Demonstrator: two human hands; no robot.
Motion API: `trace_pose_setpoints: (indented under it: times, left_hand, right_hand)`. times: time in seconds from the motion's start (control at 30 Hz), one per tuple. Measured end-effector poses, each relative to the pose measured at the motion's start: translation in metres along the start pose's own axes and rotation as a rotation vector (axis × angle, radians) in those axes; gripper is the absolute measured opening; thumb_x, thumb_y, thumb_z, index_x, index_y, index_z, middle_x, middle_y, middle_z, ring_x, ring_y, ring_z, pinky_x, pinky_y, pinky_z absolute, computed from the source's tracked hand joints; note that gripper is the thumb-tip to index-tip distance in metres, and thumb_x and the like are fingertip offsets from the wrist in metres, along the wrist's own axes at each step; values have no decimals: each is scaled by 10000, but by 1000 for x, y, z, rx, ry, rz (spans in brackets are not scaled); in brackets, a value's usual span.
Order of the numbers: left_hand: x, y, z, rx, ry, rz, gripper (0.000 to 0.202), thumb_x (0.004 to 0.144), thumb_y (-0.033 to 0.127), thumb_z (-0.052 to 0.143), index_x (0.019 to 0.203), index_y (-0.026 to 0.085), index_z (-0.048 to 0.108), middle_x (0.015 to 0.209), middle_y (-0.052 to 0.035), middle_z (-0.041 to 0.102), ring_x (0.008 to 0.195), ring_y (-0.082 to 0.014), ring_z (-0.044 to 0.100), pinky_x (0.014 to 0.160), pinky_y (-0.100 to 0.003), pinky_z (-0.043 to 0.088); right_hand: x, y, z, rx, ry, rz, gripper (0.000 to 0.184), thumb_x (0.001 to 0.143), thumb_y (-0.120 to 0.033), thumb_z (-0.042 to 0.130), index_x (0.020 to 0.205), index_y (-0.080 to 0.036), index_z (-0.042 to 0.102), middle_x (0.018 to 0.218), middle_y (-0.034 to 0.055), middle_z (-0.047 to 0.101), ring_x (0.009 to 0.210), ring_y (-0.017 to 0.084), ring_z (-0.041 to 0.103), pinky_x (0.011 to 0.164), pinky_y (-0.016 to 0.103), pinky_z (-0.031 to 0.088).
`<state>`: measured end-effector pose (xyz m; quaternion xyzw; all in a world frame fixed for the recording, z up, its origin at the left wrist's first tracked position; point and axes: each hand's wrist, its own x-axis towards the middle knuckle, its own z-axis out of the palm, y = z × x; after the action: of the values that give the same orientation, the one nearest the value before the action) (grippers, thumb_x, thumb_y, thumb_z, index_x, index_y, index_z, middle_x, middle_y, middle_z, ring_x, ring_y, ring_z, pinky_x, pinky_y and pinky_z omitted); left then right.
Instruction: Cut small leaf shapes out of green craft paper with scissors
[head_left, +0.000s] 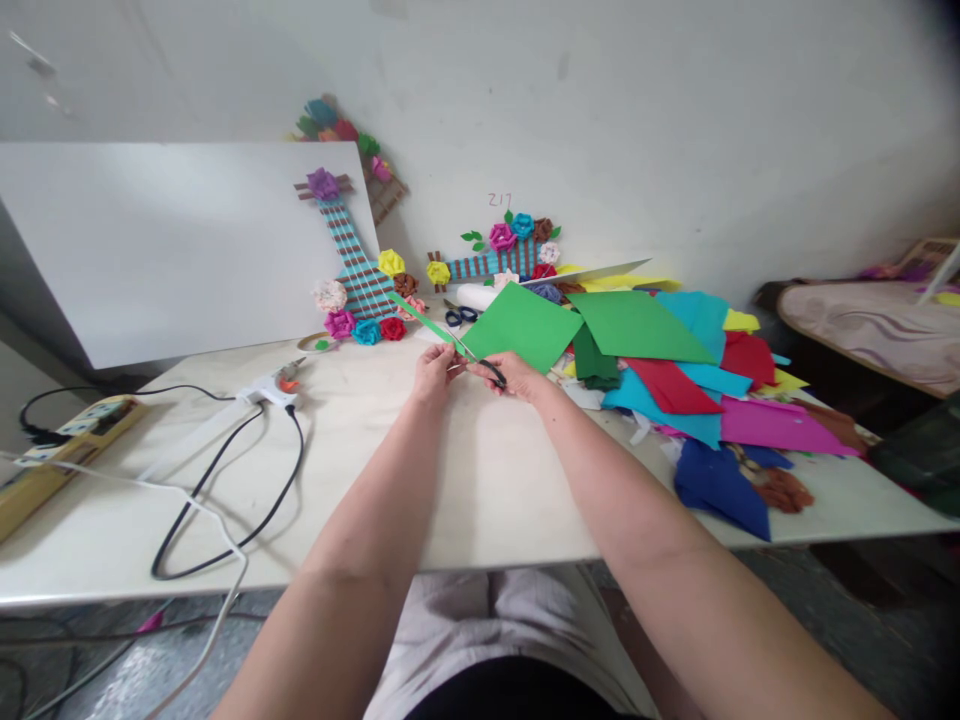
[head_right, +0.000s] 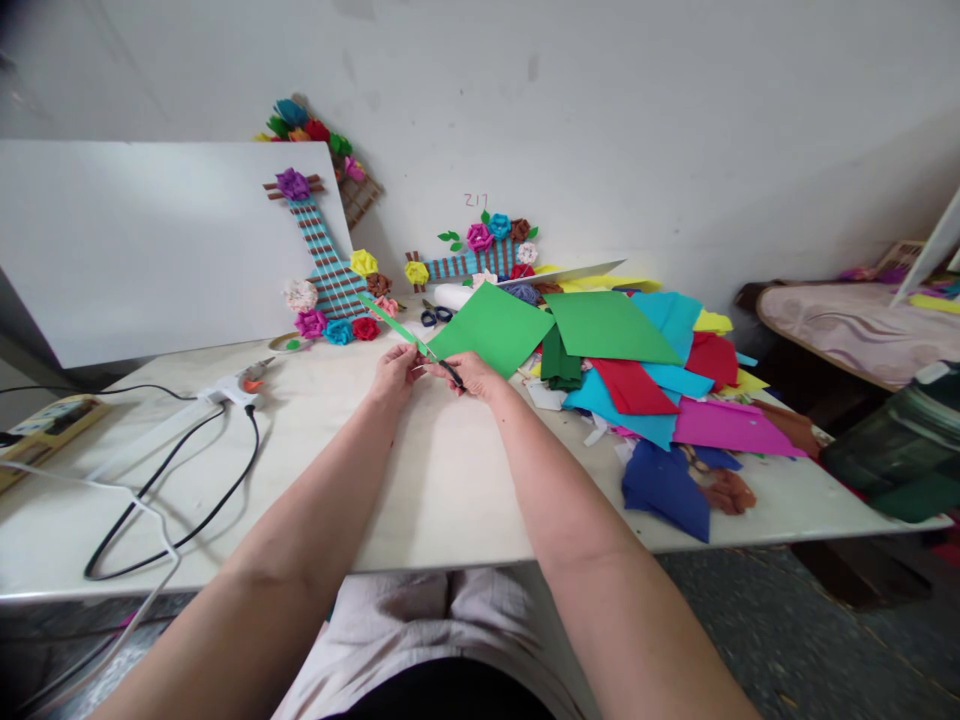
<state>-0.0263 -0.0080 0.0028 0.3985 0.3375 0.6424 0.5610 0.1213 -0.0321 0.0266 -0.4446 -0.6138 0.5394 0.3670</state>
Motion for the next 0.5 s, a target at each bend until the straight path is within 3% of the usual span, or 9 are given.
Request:
trace_pose_setpoints:
  times: [0.2, 0.5]
  left_hand:
    - [-2, 0, 0, 10, -56, -4, 284, 667, 338, 702, 670, 156, 484, 572, 11, 542, 534, -95, 542, 609, -259, 477]
    - [-1, -2, -2, 49, -144, -15, 252, 680, 305, 679, 693, 162, 472, 615, 13, 549, 565, -101, 559, 619, -265, 487]
  right_hand:
    - [-1, 4, -9, -27, -78, -17, 355, 738, -474, 642, 704, -129, 567, 461, -35, 525, 308, 32, 406, 254, 151, 197]
    - [-3, 3, -11, -32, -115, -38, 380, 754, -502, 611, 726, -126, 563, 501, -25, 545, 335, 34, 432, 266, 149, 216]
